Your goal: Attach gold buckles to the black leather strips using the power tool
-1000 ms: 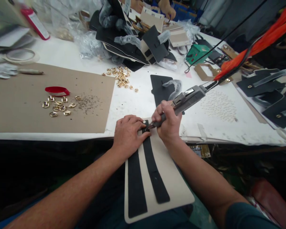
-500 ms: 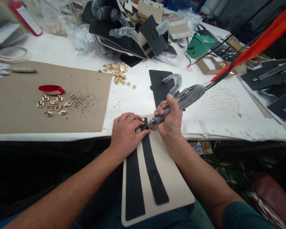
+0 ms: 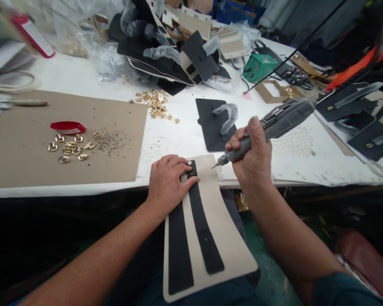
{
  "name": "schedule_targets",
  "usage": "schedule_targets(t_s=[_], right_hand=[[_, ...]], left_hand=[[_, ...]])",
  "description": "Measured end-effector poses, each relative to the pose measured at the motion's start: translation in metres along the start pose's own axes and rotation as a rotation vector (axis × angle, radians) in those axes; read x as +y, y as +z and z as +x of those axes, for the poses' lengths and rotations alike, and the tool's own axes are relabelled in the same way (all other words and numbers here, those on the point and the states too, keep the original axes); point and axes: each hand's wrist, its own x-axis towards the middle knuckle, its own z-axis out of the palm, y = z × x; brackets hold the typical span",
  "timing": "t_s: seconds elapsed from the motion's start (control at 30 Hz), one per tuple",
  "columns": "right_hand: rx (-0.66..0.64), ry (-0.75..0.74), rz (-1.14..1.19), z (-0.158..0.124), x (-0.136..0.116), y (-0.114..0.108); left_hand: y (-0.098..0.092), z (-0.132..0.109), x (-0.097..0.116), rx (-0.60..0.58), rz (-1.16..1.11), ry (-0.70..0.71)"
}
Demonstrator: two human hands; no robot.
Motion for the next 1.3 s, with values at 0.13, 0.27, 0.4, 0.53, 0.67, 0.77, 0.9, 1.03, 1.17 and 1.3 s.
schedule_targets(t_s=[0.13,0.27,0.4,0.53,0.67,0.77,0.9,1.03,1.17,1.3], right_hand=[[0.122,0.141,-0.153,0.008,-0.013,-0.066],[0.215,0.205,-0.370,-0.001,-0.016,-0.121],[0.216,0.201,-0.664,-0.008,-0.016,-0.152],[0.228,0.148,-0.860,-0.015,-0.029,-0.165],[0.372,-0.310,-1.124,-0.038,-0.047,-0.152],[0.120,-0.555,-1.191,-0.053,-0.043,-0.117],[-0.639,-0.277,-0.962,-0.040,0.000,-0.058],[-0.823,-0.170,-1.051,-0.008,0.044,-0.021],[-0.950,-0.126,-1.179,0.012,0.056,-0.007],[-1.045,-0.084,-1.248,0.024,0.056,0.000]], left_hand=[[-0.001,0.000,-0.002,0.001,-0.003,0.007],[0.000,0.000,-0.005,0.023,-0.001,0.025],[0.000,-0.002,-0.005,0.034,0.027,0.027],[-0.002,-0.002,-0.005,0.045,0.056,0.031],[-0.002,-0.002,-0.005,0.040,0.059,0.029],[-0.003,-0.002,-0.004,0.033,0.054,0.037],[-0.004,-0.002,-0.003,0.031,0.061,0.036],[-0.003,-0.005,-0.004,0.035,0.054,0.044],[-0.002,-0.006,-0.005,0.049,0.033,0.053],[-0.003,-0.004,-0.006,0.040,0.039,0.050]])
